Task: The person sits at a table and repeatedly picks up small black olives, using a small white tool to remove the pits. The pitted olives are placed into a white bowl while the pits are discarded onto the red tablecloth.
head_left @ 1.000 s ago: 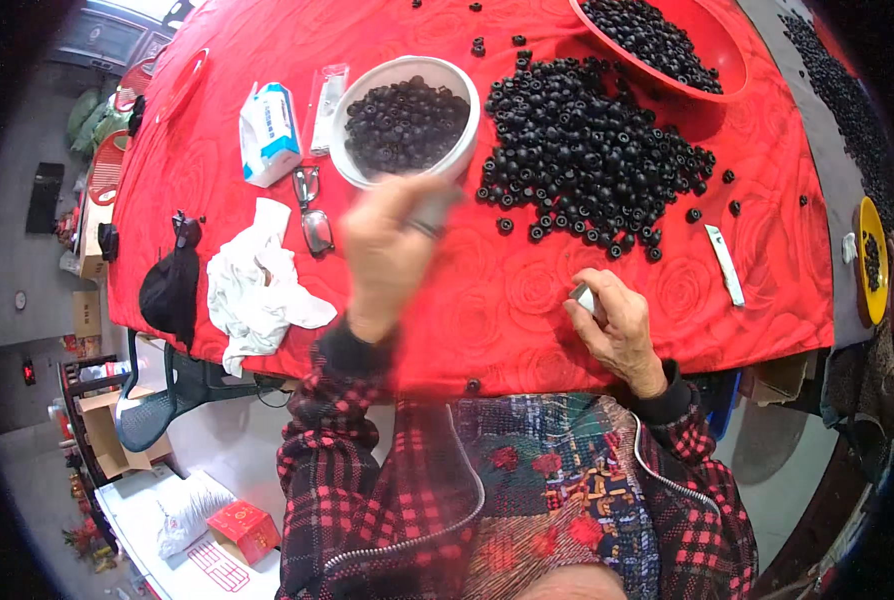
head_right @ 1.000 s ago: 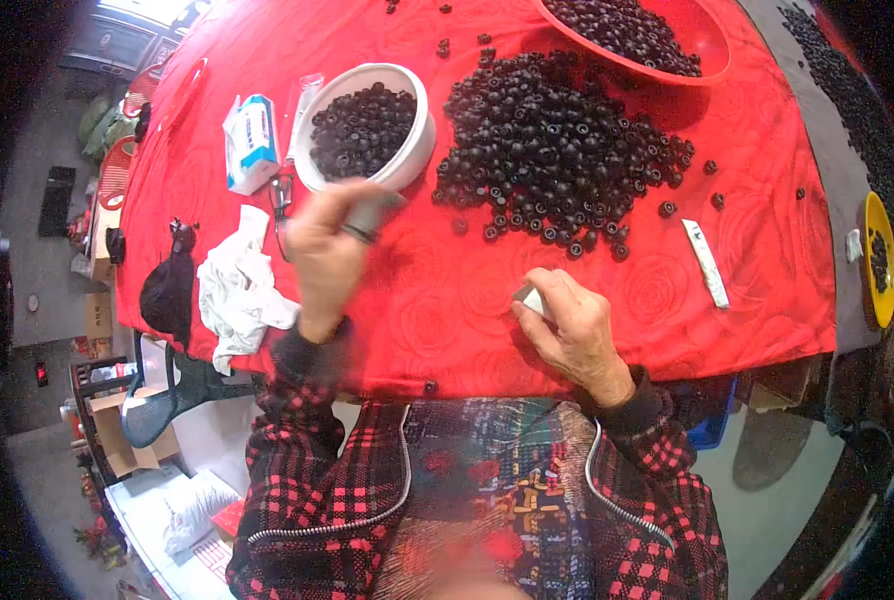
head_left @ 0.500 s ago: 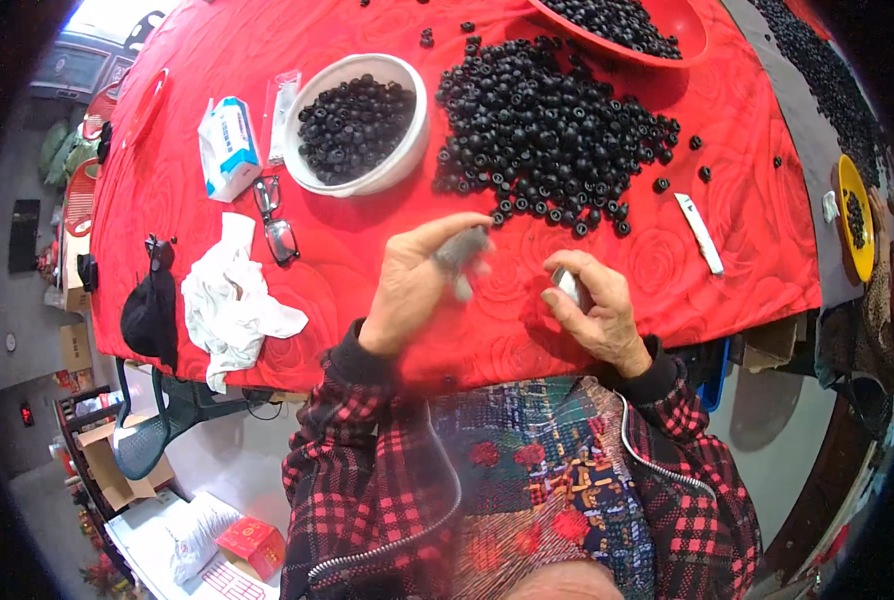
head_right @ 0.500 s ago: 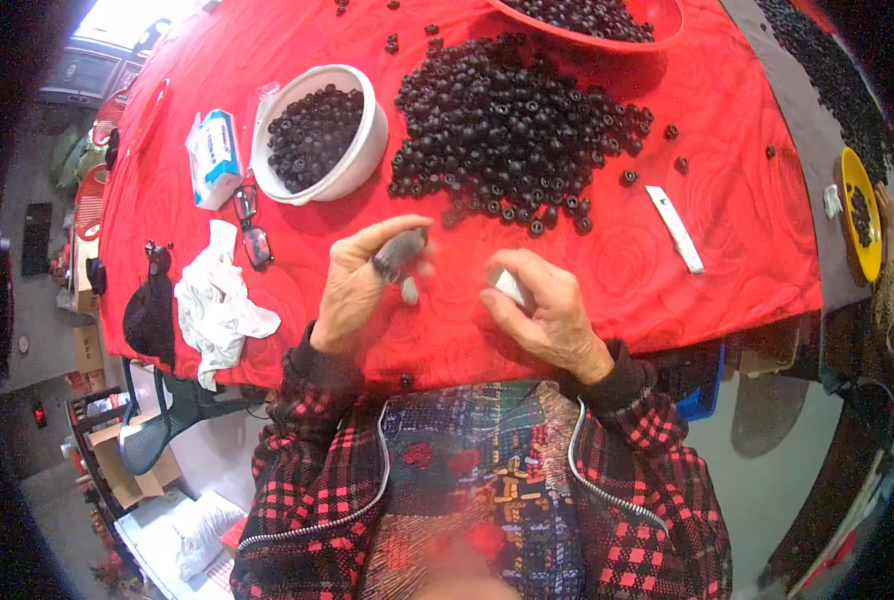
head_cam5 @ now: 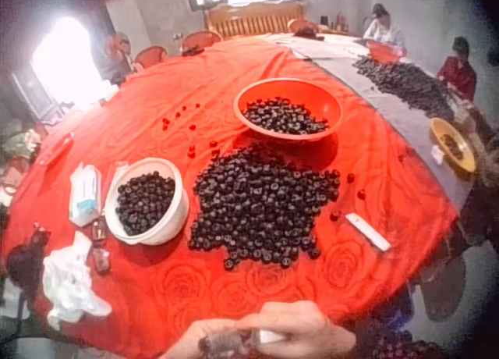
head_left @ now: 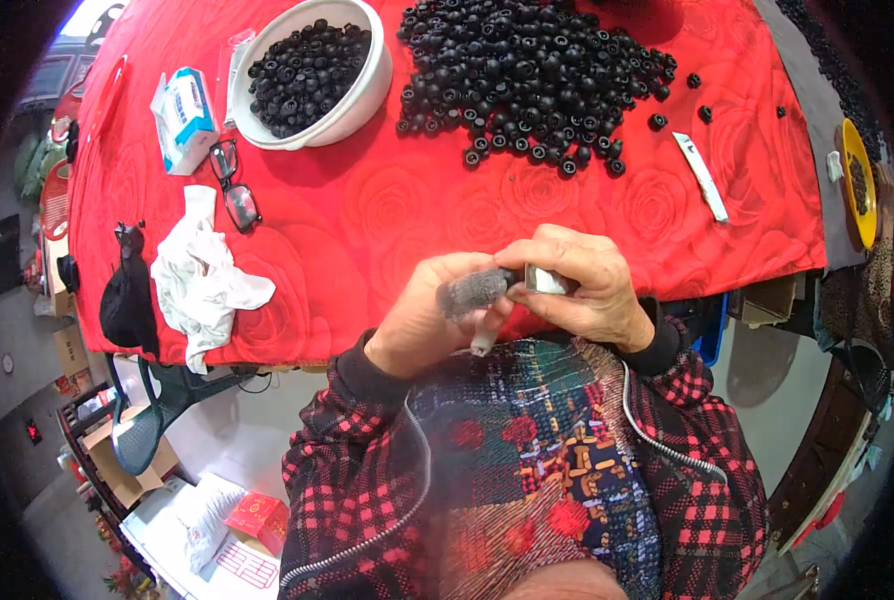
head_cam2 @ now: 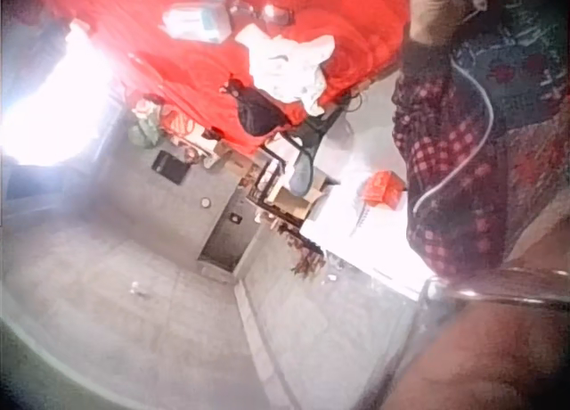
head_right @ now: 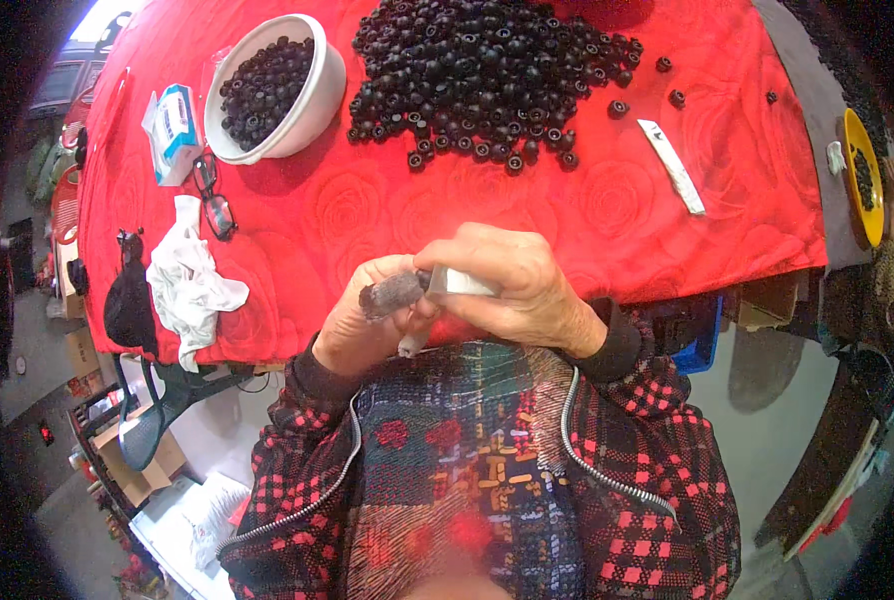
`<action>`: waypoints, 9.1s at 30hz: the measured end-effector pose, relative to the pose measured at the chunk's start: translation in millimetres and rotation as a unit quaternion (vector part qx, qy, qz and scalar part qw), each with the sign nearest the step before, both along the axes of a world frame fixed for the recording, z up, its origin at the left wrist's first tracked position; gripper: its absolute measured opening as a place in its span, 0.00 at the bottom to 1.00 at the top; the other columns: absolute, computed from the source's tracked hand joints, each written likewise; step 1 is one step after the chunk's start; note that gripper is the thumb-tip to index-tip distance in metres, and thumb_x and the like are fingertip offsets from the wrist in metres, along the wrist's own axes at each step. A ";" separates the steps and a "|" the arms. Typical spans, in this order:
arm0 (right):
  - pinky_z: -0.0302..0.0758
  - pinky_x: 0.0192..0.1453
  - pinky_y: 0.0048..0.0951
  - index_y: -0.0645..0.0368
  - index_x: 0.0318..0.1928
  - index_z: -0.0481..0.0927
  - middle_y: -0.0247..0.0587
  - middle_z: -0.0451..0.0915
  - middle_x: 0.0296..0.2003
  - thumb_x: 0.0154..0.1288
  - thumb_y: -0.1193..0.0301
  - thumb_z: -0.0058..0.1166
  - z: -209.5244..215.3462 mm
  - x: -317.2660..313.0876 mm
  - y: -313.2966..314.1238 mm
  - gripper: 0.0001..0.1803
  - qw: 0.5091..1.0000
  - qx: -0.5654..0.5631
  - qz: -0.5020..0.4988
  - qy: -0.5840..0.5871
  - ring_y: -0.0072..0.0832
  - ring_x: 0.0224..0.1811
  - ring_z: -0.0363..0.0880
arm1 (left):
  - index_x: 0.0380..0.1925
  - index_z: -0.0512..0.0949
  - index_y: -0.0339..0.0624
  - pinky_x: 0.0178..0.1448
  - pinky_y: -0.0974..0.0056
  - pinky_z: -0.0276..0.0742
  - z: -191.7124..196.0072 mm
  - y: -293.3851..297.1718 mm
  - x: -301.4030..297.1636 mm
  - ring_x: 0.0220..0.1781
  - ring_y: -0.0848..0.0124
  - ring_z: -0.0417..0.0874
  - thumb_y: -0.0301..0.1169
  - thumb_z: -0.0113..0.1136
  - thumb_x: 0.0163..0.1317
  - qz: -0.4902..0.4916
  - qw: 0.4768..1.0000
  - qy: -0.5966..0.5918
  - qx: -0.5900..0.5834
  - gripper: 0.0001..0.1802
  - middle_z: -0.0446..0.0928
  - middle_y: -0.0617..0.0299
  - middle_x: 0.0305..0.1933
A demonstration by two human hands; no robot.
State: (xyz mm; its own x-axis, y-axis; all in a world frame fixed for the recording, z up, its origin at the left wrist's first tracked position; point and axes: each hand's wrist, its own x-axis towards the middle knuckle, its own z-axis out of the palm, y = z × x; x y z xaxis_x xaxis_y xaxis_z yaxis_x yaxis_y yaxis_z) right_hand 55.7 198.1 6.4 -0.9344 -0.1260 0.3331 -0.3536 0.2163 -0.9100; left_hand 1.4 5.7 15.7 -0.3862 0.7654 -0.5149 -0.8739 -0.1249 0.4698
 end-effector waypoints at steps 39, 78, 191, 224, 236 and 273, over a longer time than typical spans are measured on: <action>0.72 0.32 0.37 0.64 0.43 0.75 0.49 0.75 0.29 0.65 0.74 0.49 3.9 6.7 5.5 0.09 0.997 0.027 -0.021 -0.064 0.45 0.30 0.77 | 0.46 0.77 0.37 0.31 0.72 0.72 9.3 4.0 9.3 0.31 0.79 0.76 0.16 0.55 0.59 -0.004 0.893 0.438 -0.102 0.15 0.74 0.63 0.35; 0.74 0.36 0.35 0.65 0.43 0.76 0.48 0.77 0.31 0.66 0.75 0.48 0.5 -3.4 17.2 0.08 0.996 -0.004 0.006 -0.088 0.41 0.33 0.79 | 0.43 0.78 0.31 0.28 0.73 0.71 -3.5 5.6 5.0 0.26 0.76 0.76 0.32 0.59 0.64 0.068 0.912 0.388 -0.116 0.14 0.76 0.62 0.30; 0.74 0.38 0.36 0.64 0.40 0.75 0.49 0.78 0.32 0.65 0.75 0.49 8.8 -9.7 17.4 0.06 0.995 0.050 0.034 -0.080 0.44 0.35 0.79 | 0.44 0.80 0.33 0.41 0.75 0.69 -4.6 5.8 9.6 0.38 0.82 0.73 0.23 0.56 0.64 0.075 0.952 0.291 -0.056 0.10 0.76 0.67 0.38; 0.70 0.34 0.32 0.65 0.41 0.75 0.43 0.74 0.29 0.65 0.75 0.49 -3.6 -15.6 21.0 0.07 0.994 0.058 0.064 -0.067 0.35 0.30 0.76 | 0.44 0.80 0.33 0.45 0.74 0.71 -16.8 2.6 1.9 0.40 0.79 0.76 0.24 0.54 0.65 0.058 0.964 0.255 -0.046 0.11 0.78 0.65 0.39; 0.66 0.28 0.27 0.62 0.40 0.78 0.38 0.74 0.26 0.50 0.75 0.63 13.7 -12.5 22.1 0.14 0.996 0.009 0.051 -0.069 0.28 0.25 0.73 | 0.44 0.81 0.37 0.37 0.75 0.73 -16.4 1.7 3.2 0.35 0.81 0.78 0.27 0.56 0.65 0.100 0.955 0.271 -0.062 0.10 0.81 0.65 0.35; 0.66 0.23 0.34 0.60 0.34 0.75 0.42 0.69 0.22 0.53 0.79 0.60 -25.3 -4.0 -4.2 0.09 0.982 0.112 -0.129 0.078 0.37 0.21 0.71 | 0.48 0.78 0.30 0.40 0.72 0.74 45.4 -54.5 -164.8 0.36 0.76 0.79 0.19 0.63 0.55 0.329 0.593 0.634 -0.371 0.18 0.80 0.62 0.36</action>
State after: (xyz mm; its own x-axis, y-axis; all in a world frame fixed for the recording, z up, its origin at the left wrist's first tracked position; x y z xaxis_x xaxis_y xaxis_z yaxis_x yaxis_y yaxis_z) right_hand 51.6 193.9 -18.9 -0.8846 0.0218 0.4658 -0.3922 0.5054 -0.7686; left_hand -163.4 -48.9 61.1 -0.9128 -0.0229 0.4078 0.3636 0.4092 0.8369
